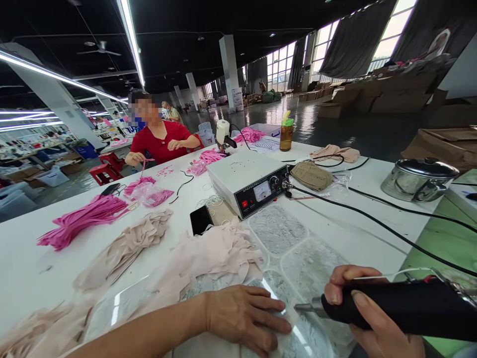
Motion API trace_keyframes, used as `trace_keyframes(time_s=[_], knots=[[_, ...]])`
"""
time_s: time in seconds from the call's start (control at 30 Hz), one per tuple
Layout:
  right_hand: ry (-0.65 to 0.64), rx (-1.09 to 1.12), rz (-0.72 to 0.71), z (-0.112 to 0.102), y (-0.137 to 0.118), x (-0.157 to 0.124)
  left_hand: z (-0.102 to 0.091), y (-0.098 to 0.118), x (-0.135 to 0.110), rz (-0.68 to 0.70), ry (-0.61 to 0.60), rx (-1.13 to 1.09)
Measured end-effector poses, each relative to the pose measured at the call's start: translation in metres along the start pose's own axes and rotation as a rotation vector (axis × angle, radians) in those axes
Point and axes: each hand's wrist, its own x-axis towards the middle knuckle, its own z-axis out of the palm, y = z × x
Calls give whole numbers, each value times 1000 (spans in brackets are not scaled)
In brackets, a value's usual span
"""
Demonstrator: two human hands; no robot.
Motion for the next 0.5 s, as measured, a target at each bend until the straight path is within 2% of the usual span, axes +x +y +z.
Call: trace_keyframes(time_s=[0.1,0.27,0.5], knots=[[-25,-23,-2,2,-1,1,2,-1,-1,13,32,6],[5,-7,40,1,0,1,5,-2,-2,7,78,-8],[52,-93,-5,4,0,-1,13,-1,-4,-45,20,-41]])
